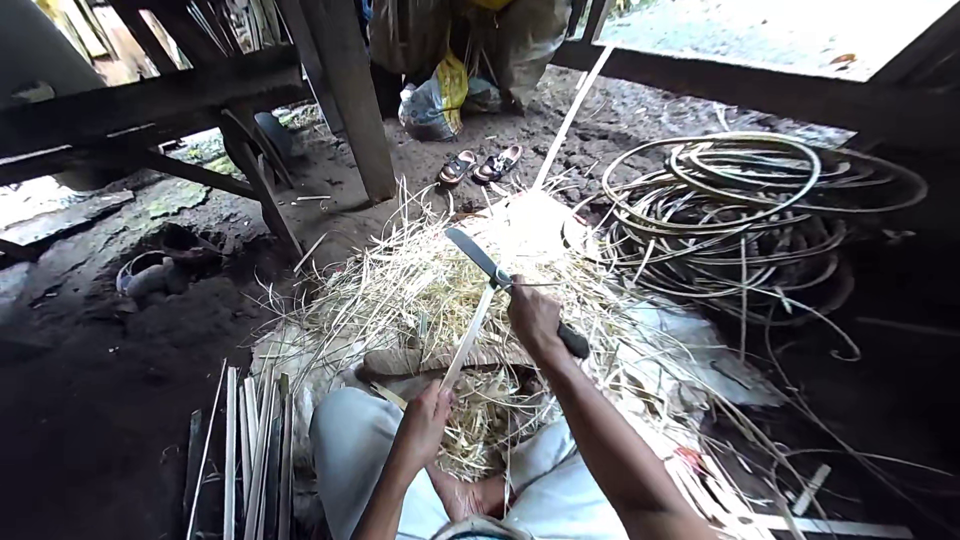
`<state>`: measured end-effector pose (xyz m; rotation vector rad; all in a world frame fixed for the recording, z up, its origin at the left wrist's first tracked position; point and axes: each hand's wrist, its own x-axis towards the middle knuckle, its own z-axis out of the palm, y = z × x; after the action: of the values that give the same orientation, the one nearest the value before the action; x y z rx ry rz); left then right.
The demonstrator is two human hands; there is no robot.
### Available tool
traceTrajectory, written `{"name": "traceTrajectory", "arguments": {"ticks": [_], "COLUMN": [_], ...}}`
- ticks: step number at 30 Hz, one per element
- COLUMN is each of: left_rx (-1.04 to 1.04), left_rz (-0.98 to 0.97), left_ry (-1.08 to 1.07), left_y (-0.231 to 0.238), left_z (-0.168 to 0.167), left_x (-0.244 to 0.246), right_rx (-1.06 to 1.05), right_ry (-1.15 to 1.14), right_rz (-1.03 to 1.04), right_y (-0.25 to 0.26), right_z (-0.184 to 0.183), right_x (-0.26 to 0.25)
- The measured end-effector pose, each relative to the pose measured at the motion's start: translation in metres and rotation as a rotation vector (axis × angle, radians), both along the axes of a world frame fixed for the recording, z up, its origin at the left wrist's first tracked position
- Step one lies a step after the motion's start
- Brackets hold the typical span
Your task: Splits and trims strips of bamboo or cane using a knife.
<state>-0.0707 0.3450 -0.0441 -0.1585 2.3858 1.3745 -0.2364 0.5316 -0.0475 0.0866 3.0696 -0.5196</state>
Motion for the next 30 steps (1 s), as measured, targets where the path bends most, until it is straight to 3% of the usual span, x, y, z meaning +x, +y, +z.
{"name": "traceTrajectory", "arguments": {"ticks": [5,10,12,16,20,23,30], "left_rx": [-0.004,0.207,0.336,0.466,0.491,0.503,0.406], "left_rz": [0.003,0.076,0.144,0.182,0.240,0.259,0.142], "left_ry": [-0.011,-0.129,-0.156,-0.104,-0.114,-0.107,0.014], "left_y": [-0.008,-0.023,-0.021,0.000,0.012,0.013,0.007], "left_z": [-0.003,-0.009,-0.013,-0.007,0.007,0.011,0.013], "left_x": [-0.002,0.029,0.022,-0.018,-0.048,-0.054,-0.054], "right_rx": [0.023,-0.122,-0.163,-0.122,-0.092,-0.093,-0.038], "right_ry": [0.109,0.020,0.050,-0.010,0.184,0.197,0.555], "right_rz": [0.240,-0.181,-0.198,0.103,0.308,0.303,0.444], "right_y": [-0.009,0.044,0.039,-0.011,-0.044,-0.047,-0.033], "right_z": [-0.013,0.005,0.007,-0.002,-0.018,-0.018,-0.028], "right_x": [0.034,-0.025,-0.017,0.057,0.106,0.104,0.067]}}
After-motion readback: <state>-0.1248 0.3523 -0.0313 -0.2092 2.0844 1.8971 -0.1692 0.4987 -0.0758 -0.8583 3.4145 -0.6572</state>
